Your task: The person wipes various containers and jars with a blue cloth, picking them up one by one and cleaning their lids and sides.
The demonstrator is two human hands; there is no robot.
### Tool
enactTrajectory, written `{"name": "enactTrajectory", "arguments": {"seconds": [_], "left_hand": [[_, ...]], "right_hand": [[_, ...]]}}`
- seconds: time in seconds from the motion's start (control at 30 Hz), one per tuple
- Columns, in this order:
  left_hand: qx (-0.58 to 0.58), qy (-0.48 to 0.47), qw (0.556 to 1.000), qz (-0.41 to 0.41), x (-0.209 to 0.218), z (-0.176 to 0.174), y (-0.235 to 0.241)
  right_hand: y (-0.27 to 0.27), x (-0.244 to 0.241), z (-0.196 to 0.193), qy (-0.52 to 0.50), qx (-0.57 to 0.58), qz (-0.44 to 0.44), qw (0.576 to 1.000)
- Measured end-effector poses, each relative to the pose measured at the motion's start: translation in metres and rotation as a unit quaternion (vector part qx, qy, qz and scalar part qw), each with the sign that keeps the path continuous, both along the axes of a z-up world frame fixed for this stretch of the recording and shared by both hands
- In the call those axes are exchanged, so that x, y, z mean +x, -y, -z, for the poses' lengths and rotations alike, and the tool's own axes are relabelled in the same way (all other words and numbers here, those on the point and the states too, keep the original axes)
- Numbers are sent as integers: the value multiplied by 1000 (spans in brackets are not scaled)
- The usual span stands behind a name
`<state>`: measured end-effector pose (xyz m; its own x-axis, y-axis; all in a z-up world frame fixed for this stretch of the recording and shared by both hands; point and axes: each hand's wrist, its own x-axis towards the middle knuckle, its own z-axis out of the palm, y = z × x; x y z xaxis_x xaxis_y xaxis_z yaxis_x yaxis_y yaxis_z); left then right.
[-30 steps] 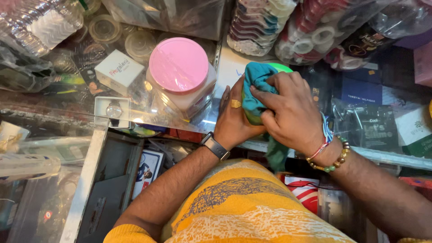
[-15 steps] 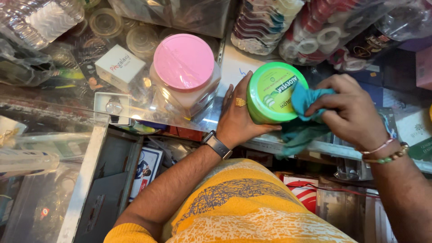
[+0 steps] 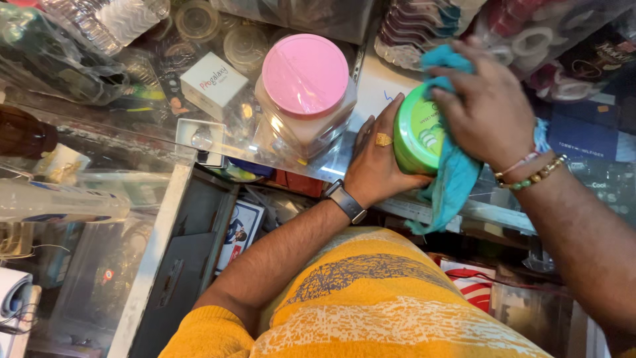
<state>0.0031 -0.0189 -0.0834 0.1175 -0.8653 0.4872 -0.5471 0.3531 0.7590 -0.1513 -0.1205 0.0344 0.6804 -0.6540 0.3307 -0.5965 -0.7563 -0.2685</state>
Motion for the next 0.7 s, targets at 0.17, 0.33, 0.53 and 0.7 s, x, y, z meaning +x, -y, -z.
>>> {"name": "enactTrajectory", "arguments": {"seconds": [0.17, 0.33, 0.53, 0.7], "left_hand": [[-2, 6, 1000, -10, -2, -8, -2], [-6, 31, 999, -13, -3, 18, 0], [29, 71, 995, -58, -9, 42, 7], [23, -7, 999, 23, 5, 1, -6]], "right_hand": [[-51, -25, -9, 16, -37, 41, 998], [-81, -3, -13, 18, -6, -118, 993], [-8, 39, -13, -33, -68, -146, 986], [3, 5, -7, 26, 44, 44, 998]]}}
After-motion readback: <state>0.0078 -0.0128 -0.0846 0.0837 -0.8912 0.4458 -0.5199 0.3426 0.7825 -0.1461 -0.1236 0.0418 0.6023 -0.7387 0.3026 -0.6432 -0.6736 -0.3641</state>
